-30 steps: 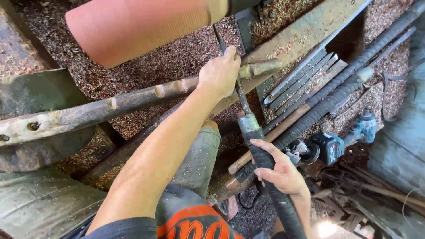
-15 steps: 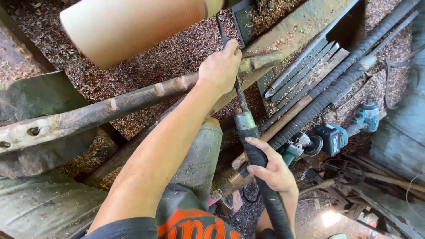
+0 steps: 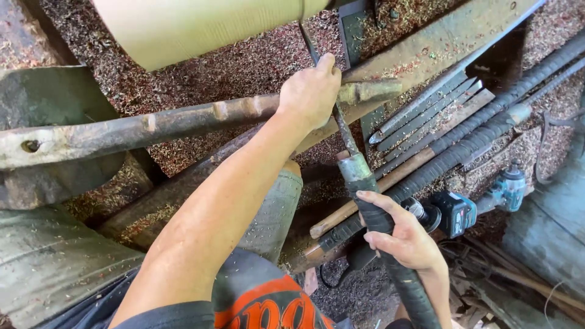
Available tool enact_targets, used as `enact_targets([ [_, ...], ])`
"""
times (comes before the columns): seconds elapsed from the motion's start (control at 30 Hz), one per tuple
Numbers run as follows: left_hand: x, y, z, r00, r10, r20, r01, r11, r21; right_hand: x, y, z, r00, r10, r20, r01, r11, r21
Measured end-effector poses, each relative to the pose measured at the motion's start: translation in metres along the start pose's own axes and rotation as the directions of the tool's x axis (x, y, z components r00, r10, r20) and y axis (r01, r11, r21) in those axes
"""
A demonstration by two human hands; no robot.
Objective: Measuring and using a hand tool to mark or shape a rotating wooden cylinder on a lathe.
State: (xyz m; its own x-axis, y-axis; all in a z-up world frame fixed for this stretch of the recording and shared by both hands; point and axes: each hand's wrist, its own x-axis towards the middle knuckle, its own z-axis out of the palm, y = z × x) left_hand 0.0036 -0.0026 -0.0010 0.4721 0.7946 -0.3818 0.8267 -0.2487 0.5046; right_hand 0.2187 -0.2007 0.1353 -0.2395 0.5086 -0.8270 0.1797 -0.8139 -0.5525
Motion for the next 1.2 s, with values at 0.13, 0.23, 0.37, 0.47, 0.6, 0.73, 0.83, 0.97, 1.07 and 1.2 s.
enact_targets([
  [0.13, -0.001, 0.001, -0.004, 1.000, -0.009, 0.021, 0.009, 1.000, 0.008, 0.003, 0.003, -0.017, 0.998, -0.046, 0.050, 0.048, 0.998, -0.037],
  [0.23, -0.001, 0.001, -0.003, 1.000, -0.011, 0.002, 0.011, 1.000, -0.002, 0.006, 0.005, -0.025, 0.996, -0.052, 0.068, 0.057, 0.996, -0.073],
  [0.37, 0.000, 0.000, 0.003, 1.000, 0.002, 0.005, -0.002, 1.000, 0.004, 0.002, 0.009, -0.014, 0.998, -0.054, 0.029, 0.054, 0.999, 0.001],
  [0.47, 0.003, 0.001, -0.002, 1.000, -0.005, 0.028, 0.005, 1.000, -0.001, -0.001, 0.005, -0.001, 0.997, -0.071, 0.004, 0.071, 0.995, 0.066],
  [0.6, 0.005, -0.001, 0.003, 0.999, 0.019, 0.031, -0.020, 1.000, 0.007, 0.000, 0.012, 0.014, 0.994, -0.108, -0.029, 0.111, 0.983, 0.146],
  [0.73, 0.003, -0.002, 0.004, 0.998, 0.039, 0.043, -0.039, 0.999, -0.004, -0.001, 0.020, 0.030, 0.991, -0.108, -0.078, 0.120, 0.977, 0.176],
  [0.83, 0.004, -0.004, 0.013, 0.996, 0.083, -0.027, -0.083, 0.996, -0.014, -0.001, 0.029, 0.042, 0.988, -0.117, -0.105, 0.135, 0.973, 0.185],
  [0.97, 0.005, -0.006, 0.015, 0.991, 0.119, -0.064, -0.120, 0.993, -0.007, 0.003, 0.038, 0.060, 0.979, -0.139, -0.151, 0.175, 0.950, 0.259],
  [1.07, 0.003, -0.005, 0.007, 0.991, 0.126, -0.040, -0.126, 0.992, -0.016, 0.007, 0.051, 0.071, 0.967, -0.182, -0.176, 0.224, 0.939, 0.260],
  [1.2, 0.004, -0.006, 0.011, 0.989, 0.141, -0.047, -0.143, 0.989, -0.033, 0.009, 0.054, 0.074, 0.962, -0.200, -0.188, 0.242, 0.939, 0.243],
])
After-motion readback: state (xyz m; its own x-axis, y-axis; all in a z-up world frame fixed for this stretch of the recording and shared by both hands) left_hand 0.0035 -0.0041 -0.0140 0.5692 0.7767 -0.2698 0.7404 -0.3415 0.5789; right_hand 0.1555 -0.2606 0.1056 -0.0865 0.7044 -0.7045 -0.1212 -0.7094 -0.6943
